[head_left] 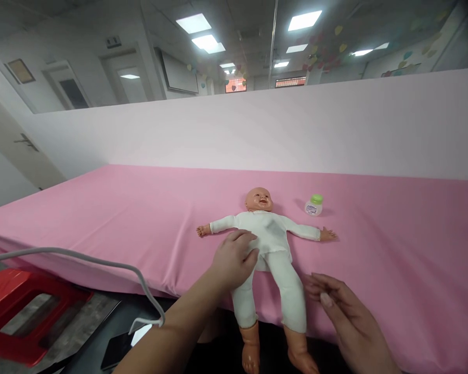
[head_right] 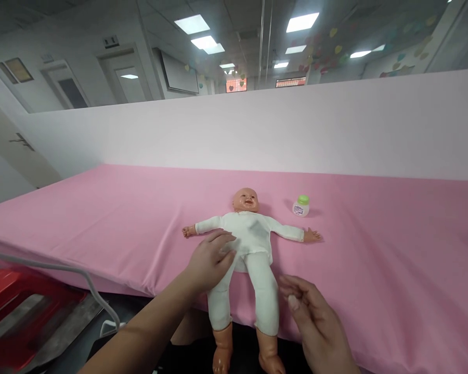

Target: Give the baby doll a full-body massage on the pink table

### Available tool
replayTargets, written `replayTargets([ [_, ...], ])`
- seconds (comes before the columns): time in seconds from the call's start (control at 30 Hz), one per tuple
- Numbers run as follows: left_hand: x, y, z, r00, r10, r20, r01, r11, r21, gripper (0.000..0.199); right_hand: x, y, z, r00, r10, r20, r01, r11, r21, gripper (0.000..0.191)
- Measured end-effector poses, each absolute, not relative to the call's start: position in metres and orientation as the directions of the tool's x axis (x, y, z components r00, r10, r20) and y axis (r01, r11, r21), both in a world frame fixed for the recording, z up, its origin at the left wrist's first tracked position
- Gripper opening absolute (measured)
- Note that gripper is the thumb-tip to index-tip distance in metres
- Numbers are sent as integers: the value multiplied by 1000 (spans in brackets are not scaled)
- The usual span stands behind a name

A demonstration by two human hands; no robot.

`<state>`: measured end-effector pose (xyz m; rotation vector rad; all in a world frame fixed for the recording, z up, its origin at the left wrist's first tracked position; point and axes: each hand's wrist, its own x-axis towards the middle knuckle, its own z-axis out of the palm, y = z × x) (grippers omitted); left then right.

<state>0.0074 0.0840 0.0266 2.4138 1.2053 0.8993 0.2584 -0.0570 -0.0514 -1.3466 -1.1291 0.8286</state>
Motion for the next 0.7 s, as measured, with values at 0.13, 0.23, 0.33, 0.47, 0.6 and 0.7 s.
replayTargets([
  [0.13,44,108,37,518,791,326,633,-611,476,44,257,-15,-43,371,928,-15,-126,35,-991,53],
  [0.23,64,127,35,543,796,269,673,-604,428,50,255,11,-37,369,920,-132,-302,-15,-953,56],
  [0.33,73,140,24,554,794,251,697,-607,382,60,250,29,-35,364,901,-235,-441,-56,-896,53],
  [0.47,72,147,7,548,814,193,724,-577,378,80,241,43,-32,314,892,-326,-559,-105,-823,37],
  [0.6,67,150,0,551,822,145,722,-556,412,89,231,53,-21,266,888,-375,-609,-147,-779,23],
  [0.7,65,152,-1,548,821,161,699,-555,451,89,225,61,-13,233,899,-369,-606,-162,-778,23],
])
